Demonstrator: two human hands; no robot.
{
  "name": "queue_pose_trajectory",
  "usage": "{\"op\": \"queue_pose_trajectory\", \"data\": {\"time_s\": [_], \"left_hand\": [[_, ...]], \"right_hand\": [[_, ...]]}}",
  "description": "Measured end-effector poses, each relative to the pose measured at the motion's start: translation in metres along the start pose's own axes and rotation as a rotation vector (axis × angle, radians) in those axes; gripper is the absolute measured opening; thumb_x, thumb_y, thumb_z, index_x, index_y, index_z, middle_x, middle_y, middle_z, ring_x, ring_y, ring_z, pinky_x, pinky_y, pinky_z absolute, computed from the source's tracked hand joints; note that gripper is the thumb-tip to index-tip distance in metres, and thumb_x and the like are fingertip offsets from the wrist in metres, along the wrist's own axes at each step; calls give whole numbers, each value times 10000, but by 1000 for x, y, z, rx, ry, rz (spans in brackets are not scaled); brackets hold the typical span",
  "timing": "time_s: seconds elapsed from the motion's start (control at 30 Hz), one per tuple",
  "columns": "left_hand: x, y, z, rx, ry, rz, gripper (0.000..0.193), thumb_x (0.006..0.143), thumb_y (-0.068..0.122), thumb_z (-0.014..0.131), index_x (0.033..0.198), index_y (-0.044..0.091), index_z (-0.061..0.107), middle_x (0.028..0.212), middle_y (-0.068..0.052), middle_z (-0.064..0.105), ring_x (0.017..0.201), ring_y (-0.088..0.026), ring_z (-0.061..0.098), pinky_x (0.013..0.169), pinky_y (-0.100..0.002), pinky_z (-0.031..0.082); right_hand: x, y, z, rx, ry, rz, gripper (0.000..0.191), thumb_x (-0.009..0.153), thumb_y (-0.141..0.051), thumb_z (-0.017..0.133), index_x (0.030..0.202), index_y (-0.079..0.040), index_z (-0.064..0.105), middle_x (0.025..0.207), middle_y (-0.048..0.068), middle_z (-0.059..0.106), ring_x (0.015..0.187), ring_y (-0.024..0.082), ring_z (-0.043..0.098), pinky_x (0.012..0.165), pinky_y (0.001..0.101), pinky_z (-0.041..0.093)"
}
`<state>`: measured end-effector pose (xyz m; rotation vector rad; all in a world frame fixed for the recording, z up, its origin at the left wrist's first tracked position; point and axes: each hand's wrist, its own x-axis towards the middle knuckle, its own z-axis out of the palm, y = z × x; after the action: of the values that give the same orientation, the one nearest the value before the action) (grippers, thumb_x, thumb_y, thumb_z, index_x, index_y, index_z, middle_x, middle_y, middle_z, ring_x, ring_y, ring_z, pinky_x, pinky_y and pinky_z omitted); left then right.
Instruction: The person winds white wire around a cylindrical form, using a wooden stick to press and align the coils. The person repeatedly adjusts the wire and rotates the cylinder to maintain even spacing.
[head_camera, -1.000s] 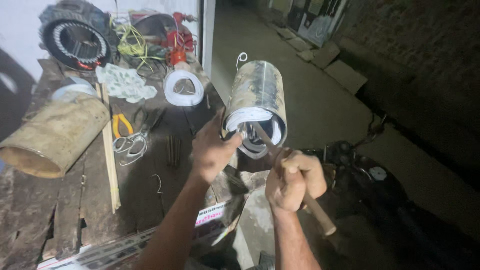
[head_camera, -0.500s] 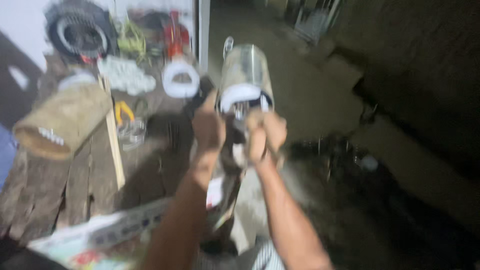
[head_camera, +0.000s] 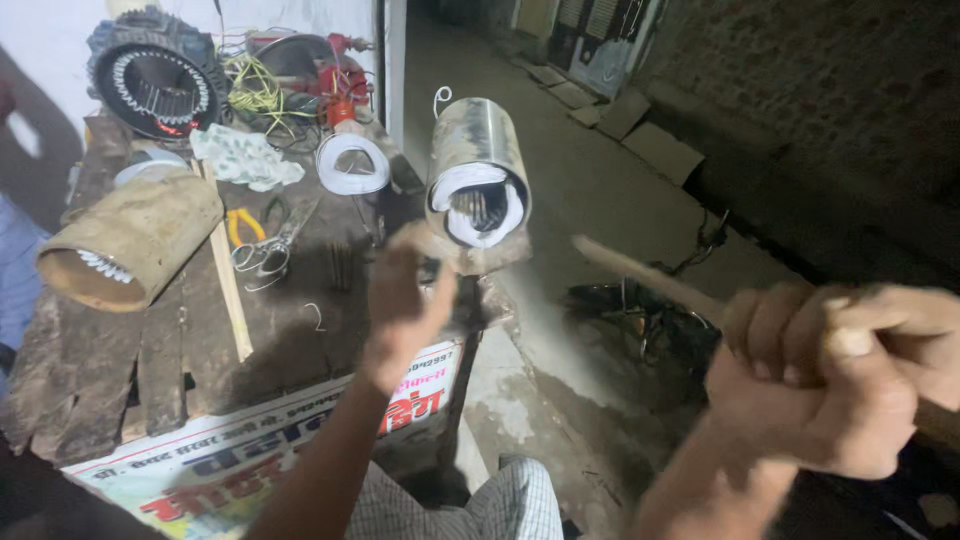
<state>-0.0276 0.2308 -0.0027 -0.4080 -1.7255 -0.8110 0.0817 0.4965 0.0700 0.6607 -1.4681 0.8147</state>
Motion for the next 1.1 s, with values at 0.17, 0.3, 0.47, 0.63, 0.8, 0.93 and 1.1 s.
{"op": "queue_pose_trajectory", "data": {"time_s": [0.17,0.3,0.47,0.63,0.8,0.93,1.1], "left_hand": [[-60,15,-49,-816,-688,-452,623,938,242,636,1488,1,470,1402,-207,641,1303,-294,611,1113,-398,433],[-113,12,-66,-897,-837,-300,553,1008,221,628,1461,-51,466,1347,-215,650,1294,-258,614,1078,-380,463],[-174,-47,-54,-192,-667,-381,215,950,244,646,1054,92,756,876,-120,762,817,-250,709,706,-398,548],[-146,-167,-98,38,-293,-757,270,944,224,614,1122,49,717,956,-197,748,867,-370,738,782,-462,562],[-84,-205,-117,360,-378,-619,390,900,131,597,1278,61,664,1202,-226,677,1033,-432,677,886,-512,537],[-57,-217,-123,547,-448,-701,508,853,122,578,1357,100,630,1238,-189,662,1074,-402,664,909,-509,527],[-60,-253,-114,735,-492,-702,419,922,162,545,1325,111,647,1208,-169,674,1102,-393,655,920,-508,532]], "right_hand": [[-49,-15,30,-31,-423,401,215,760,-103,600,935,-49,712,852,1,700,703,44,628,611,206,498],[-116,-16,101,702,-193,902,174,825,-2,599,982,23,672,726,-9,574,555,73,478,482,253,392],[-127,-25,152,1091,-342,1051,376,843,-42,674,1216,-12,634,879,-8,555,755,136,607,682,311,552],[-57,16,197,-35,-427,474,418,875,-208,690,1244,-22,627,1157,161,692,755,221,717,638,363,559],[-45,49,248,-504,-564,106,255,919,-286,724,1010,-53,675,966,166,667,773,398,669,636,488,527],[-59,60,265,-622,-503,123,189,912,-272,716,898,-85,694,784,127,631,566,375,628,483,496,480],[-65,74,276,-661,-510,111,162,917,-206,696,803,-102,646,771,95,642,586,354,645,502,482,487]]}}
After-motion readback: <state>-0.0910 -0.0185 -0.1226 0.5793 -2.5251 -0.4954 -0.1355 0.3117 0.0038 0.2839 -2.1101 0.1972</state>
